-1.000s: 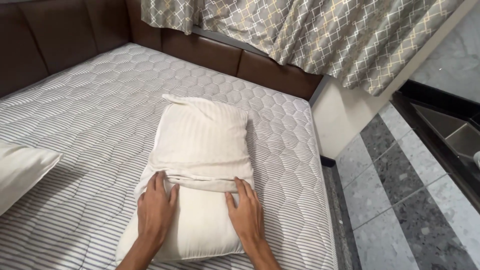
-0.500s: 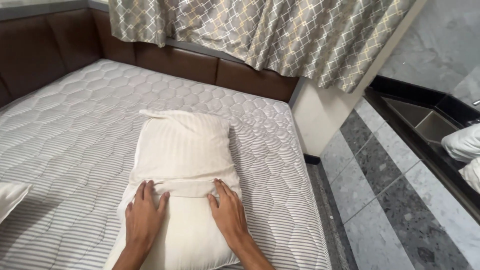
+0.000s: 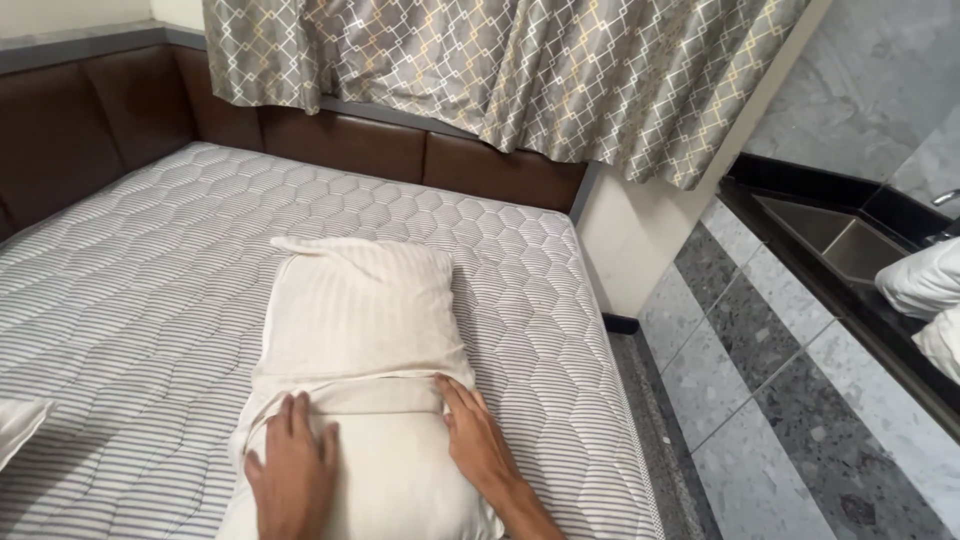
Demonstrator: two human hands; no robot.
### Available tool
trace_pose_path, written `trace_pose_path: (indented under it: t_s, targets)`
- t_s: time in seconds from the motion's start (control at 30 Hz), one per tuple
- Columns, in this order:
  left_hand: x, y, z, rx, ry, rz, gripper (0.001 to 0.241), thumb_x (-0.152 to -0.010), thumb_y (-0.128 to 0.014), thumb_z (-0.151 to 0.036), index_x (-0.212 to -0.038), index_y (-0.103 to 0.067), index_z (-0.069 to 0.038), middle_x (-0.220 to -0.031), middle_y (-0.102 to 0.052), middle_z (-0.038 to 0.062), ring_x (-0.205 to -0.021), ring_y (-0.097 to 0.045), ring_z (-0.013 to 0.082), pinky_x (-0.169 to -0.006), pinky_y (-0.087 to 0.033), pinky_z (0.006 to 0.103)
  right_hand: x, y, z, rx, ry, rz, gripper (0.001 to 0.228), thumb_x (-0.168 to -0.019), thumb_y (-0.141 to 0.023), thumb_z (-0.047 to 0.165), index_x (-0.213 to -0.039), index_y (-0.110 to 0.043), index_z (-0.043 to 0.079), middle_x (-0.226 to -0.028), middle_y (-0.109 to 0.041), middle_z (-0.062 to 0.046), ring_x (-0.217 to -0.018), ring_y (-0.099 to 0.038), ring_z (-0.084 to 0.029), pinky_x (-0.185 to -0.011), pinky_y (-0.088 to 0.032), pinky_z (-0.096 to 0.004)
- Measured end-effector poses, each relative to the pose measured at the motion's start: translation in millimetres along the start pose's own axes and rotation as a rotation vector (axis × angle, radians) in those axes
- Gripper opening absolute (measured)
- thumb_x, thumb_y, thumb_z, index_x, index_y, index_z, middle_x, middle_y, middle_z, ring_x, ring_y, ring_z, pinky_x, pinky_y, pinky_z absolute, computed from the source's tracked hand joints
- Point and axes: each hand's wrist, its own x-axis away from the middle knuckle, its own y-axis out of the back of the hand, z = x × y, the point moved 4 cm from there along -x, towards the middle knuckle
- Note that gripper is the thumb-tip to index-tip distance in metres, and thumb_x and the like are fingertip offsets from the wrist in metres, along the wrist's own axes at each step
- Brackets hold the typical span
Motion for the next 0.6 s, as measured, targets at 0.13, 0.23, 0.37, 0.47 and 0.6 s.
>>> trace_pose_path:
  t_s: [0.13,0.23,0.37,0.47,0.6]
  targets:
    - [51,-27,-48,-0.074,-0.125,0.003,0.088,-0.083,-0.060,-0.061,-0.158,-0.033,-0.025,-0.163,-0.032,0.002,-0.150,-0.031,0.0228,-0.114,-0.025,0.0694,15,13,-9,-0.023,-0.018,-0.119,0.052,-0.089,-0.063,0.001,-0.140,-0.054,0.004,-0.140,-0.059,-0.014,-0.129,-0.055,-0.036,-0.108,-0.047,-0.041]
    - [83,-42,-80,-0.232,-0.248,0.144,0.101,-0.079,-0.058,-0.079,-0.159,-0.026,-0.027,-0.169,-0.023,0.005,-0.150,-0.024,0.0267,-0.113,-0.020,0.0727,23,20,-10,0.050,-0.165,-0.147,0.046,-0.087,-0.068,0.008,-0.132,-0.057,0.005,-0.132,-0.061,-0.014,-0.126,-0.055,-0.034,-0.105,-0.047,-0.041]
    - [105,-124,-74,-0.290,-0.564,-0.242,0.067,-0.083,-0.045,-0.053,-0.145,-0.036,-0.029,-0.151,-0.037,0.010,-0.137,-0.038,0.0299,-0.103,-0.020,0.0820,32,8,-51,0.018,-0.453,-0.113,0.049,-0.089,-0.072,0.021,-0.132,-0.054,0.007,-0.127,-0.064,-0.016,-0.119,-0.061,-0.036,-0.099,-0.049,-0.045]
    - [112,-128,-60,-0.225,-0.645,-0.651,0.054,-0.093,-0.047,-0.035,-0.146,-0.051,-0.030,-0.150,-0.054,0.009,-0.137,-0.052,0.0266,-0.109,-0.027,0.0806,38,-23,-107,-0.086,-0.544,-0.018,0.042,-0.093,-0.068,0.025,-0.130,-0.059,0.007,-0.121,-0.070,-0.018,-0.115,-0.067,-0.037,-0.097,-0.052,-0.045]
    - [106,-105,-59,-0.262,-0.642,-0.643,0.054,-0.092,-0.044,-0.034,-0.144,-0.058,-0.032,-0.145,-0.060,0.013,-0.132,-0.057,0.0284,-0.106,-0.031,0.0748,39,-35,-126,-0.140,-0.570,0.019,0.034,-0.092,-0.063,0.022,-0.125,-0.067,0.011,-0.114,-0.075,-0.018,-0.112,-0.070,-0.037,-0.096,-0.053,-0.044]
